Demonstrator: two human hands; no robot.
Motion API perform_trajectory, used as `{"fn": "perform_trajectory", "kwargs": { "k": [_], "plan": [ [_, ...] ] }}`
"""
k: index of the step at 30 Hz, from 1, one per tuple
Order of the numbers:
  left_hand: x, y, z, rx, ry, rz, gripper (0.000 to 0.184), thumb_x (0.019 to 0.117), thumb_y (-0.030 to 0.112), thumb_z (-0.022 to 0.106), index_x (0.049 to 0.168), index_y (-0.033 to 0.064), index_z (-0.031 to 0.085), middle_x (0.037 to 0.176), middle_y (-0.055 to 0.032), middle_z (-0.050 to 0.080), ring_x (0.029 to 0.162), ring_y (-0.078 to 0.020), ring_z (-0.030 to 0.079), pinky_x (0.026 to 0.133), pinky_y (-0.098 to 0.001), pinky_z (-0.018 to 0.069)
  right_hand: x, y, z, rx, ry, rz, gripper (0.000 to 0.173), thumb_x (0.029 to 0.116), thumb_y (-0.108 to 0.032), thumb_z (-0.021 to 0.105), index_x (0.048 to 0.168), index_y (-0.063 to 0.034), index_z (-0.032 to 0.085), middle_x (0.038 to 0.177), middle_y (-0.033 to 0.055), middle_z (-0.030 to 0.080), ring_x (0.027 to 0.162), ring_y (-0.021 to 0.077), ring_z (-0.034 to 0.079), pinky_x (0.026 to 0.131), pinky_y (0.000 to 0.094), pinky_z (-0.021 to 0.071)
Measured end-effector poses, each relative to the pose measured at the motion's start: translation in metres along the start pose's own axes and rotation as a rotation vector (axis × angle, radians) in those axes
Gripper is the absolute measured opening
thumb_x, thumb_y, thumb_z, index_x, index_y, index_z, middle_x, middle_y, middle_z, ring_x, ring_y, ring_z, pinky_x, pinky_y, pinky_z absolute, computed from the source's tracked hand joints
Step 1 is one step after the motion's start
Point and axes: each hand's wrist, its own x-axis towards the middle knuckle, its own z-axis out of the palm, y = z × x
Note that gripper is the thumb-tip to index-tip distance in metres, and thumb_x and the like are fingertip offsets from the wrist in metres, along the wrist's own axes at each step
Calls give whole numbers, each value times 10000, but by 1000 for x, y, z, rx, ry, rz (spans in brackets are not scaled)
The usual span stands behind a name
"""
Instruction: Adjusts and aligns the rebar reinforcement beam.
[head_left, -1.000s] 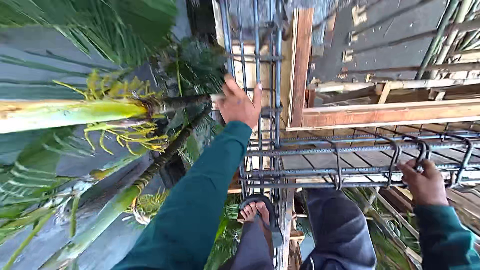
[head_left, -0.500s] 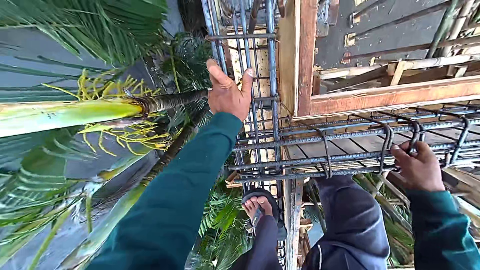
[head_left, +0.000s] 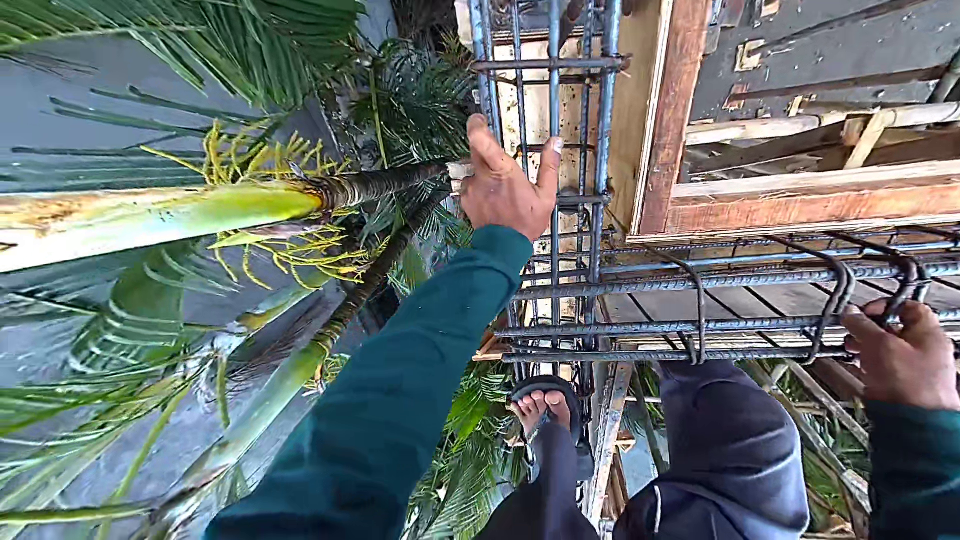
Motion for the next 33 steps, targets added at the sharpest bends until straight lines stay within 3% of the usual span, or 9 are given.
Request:
{"fn": "perform_trajectory", "kwargs": {
  "k": [7, 16, 19, 21, 22, 24, 26, 29, 33],
  "plan": [
    [1, 0, 1, -33, 36, 19, 957, 925, 636, 602, 1510, -69, 326, 1220, -211, 685, 902, -323, 728, 757, -513, 573, 6, -3, 3, -3, 30, -13, 254, 961, -113, 627, 1168, -23, 509, 884, -19, 509, 597, -4, 477, 545, 178, 441],
    [2, 5, -6, -90, 1, 35, 950, 902, 634, 650, 1469, -79, 381, 1130, -205, 702, 831, -332, 735, 685, -527, 578, 4, -11, 8, -73, 101, 32, 310, 964, -87, 618, 1234, 20, 513, 942, 34, 505, 670, 33, 475, 599, 224, 435],
    [1, -3, -15, -255, -82, 35, 930, 921, 605, 657, 1512, -41, 345, 1251, -213, 664, 998, -335, 719, 823, -527, 584, -2, -10, 10, -50, 99, 16, 318, 972, -85, 611, 1251, 28, 510, 973, 48, 512, 673, 34, 476, 591, 220, 437],
    [1, -24, -27, -586, -121, 51, 821, 960, 474, 679, 1512, -38, 353, 1382, -257, 564, 1247, -345, 591, 1043, -507, 506, -1, -12, 11, -42, 114, -2, 346, 988, -100, 609, 1288, 40, 506, 1018, 67, 524, 711, 40, 488, 627, 228, 453],
    [-5, -43, -33, -704, -108, 41, 771, 981, 413, 666, 1506, -59, 357, 1430, -279, 519, 1306, -345, 550, 1076, -485, 488, -1, -12, 11, -48, 123, -5, 349, 995, -108, 605, 1295, 42, 509, 1023, 75, 528, 713, 46, 487, 631, 236, 451],
    [-39, -98, -35, -790, -140, -87, 695, 1017, 321, 615, 1501, -82, 321, 1456, -283, 486, 1327, -315, 537, 1091, -445, 483, -4, -8, 10, -64, 121, -1, 351, 997, -114, 604, 1303, 33, 516, 1024, 78, 540, 705, 50, 488, 625, 240, 449],
    [-96, -155, -22, -783, -410, -305, 603, 1060, 288, 552, 1508, -56, 341, 1432, -246, 538, 1273, -279, 591, 1070, -451, 509, -5, -11, 12, -66, 125, -1, 335, 1002, -118, 605, 1295, 23, 524, 982, 65, 535, 668, 47, 467, 600, 241, 429],
    [-166, -196, 10, -895, -900, -621, 397, 1089, 209, 474, 1420, -5, 519, 1250, -194, 650, 1046, -264, 676, 914, -442, 559, -7, -12, 14, -62, 128, 5, 316, 1009, -115, 598, 1284, 25, 530, 968, 75, 543, 665, 66, 457, 602, 259, 417],
    [-193, -202, 25, -1238, -850, -739, 312, 1090, 163, 475, 1323, -19, 576, 1124, -122, 701, 960, -185, 708, 875, -360, 590, -6, -12, 17, -54, 149, 16, 295, 1012, -98, 593, 1275, 20, 530, 895, 42, 515, 607, 46, 444, 550, 224, 396]
  ]
}}
